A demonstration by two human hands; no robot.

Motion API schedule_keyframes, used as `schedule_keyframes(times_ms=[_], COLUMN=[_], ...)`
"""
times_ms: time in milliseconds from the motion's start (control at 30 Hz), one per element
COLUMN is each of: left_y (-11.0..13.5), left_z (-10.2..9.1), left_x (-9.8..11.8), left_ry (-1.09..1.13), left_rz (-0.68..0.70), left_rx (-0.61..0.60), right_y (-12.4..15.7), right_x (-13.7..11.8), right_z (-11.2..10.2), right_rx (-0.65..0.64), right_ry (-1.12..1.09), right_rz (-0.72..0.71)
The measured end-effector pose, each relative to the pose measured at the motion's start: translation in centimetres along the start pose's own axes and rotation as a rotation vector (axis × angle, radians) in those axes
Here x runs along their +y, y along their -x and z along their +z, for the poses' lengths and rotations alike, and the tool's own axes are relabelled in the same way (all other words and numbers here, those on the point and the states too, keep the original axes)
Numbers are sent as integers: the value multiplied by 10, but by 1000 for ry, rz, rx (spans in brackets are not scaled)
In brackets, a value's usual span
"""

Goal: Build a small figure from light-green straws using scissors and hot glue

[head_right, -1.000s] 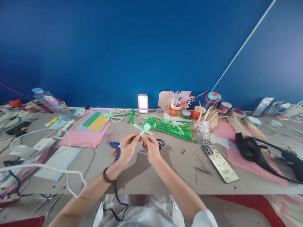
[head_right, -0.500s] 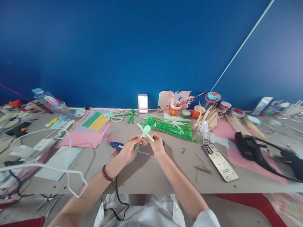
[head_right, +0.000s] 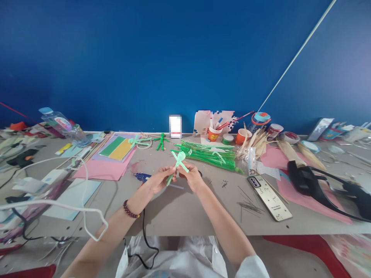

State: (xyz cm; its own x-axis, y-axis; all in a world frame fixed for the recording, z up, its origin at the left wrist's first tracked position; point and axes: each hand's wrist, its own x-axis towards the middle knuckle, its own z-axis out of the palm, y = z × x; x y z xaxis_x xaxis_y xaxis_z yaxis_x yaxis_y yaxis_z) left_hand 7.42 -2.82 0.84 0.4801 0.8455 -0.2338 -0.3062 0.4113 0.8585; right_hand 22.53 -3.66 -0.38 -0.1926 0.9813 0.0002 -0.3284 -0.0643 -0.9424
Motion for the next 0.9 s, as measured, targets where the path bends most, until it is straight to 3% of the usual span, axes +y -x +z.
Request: schedule_keyframes(times_ms=[67, 167, 333, 667, 900], left_y=[2, 5, 7, 5, 2], left_z=[6, 12, 7, 5, 14], left_x=[-1, -4, -12, -17, -5], left_ry=[-65, -319, -580, -633, -131], left_rz=[101, 366, 607, 723, 478], left_rx=[105, 298, 392, 385, 336], right_y=[-2, -4, -3, 1, 1], right_x=[6, 11, 10, 8, 12], right_z=[0, 1, 6, 18, 25], right_rx=[78, 179, 222, 301, 367], right_ry=[-42, -66, -110, -126, -79], right_rz=[14, -8, -29, -30, -108])
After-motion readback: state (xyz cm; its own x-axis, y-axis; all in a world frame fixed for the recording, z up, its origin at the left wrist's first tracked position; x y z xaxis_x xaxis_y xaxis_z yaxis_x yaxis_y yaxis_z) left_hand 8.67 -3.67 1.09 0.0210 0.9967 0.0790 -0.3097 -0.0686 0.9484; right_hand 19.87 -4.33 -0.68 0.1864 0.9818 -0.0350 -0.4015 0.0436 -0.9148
